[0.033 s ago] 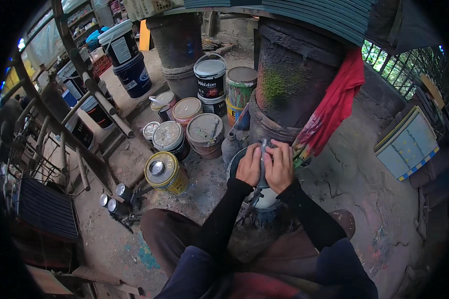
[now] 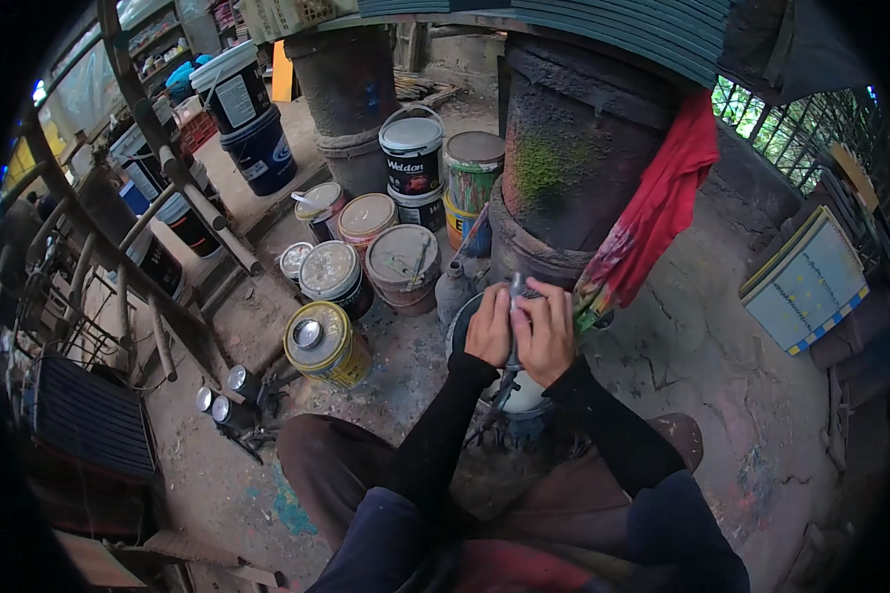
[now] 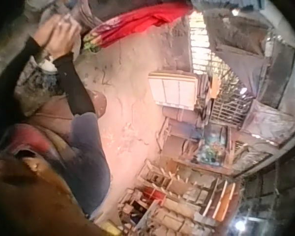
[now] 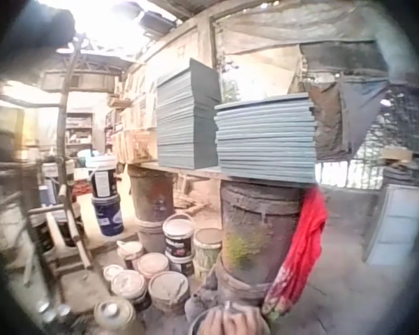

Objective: The person sits on the floor and cleans a paint sprayer by repeatedly dipping it into a bucket of liquid and wiping the nozzle with a cloth. The person also pours liquid from a small metal cup into the bucket and rinses the cup.

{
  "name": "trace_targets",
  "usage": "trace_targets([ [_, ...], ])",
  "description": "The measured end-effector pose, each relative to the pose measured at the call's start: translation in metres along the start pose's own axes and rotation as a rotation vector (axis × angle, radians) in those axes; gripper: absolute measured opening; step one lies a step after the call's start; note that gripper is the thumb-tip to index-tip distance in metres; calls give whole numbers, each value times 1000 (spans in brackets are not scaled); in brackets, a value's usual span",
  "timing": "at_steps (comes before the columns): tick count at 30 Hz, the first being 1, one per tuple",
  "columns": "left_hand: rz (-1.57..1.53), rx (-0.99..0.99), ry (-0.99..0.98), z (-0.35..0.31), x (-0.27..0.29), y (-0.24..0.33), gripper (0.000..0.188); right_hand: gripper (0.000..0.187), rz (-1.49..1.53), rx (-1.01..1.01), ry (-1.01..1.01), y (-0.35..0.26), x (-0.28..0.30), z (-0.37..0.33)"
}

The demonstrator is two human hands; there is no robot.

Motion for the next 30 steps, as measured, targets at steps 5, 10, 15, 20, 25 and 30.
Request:
trace_targets([
  [5,-133,-44,43,17,6,-9,45,15,120,83,26,-6,2,-4],
  [10,-258,47,61,11,4,-31,46,13,298,-237,71,22,-8,6],
  [15,-441,85,70,14,-9,-9,47,30,554,-654,-167,74,-41,-26],
  [20,-138,17,234,17,1,-4,47,17,423,-469,-73,45,-15,-12],
  [25,-117,130,315,9,1,-17,54,16,68,-12,-50,3,0,-13],
  [30,-225,42,260,7,-2,-11,50,13,607,-696,-272,65,-29,-17],
])
Point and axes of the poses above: each hand's wrist, its own z-axis towards the middle knuckle, its own x-axis out of the back of the hand, y = z × x, the point moved 4 cm from there along z, towards the middle knuckle, and after that the axes turned 14 degrees about -z, right-handed, at the moved point
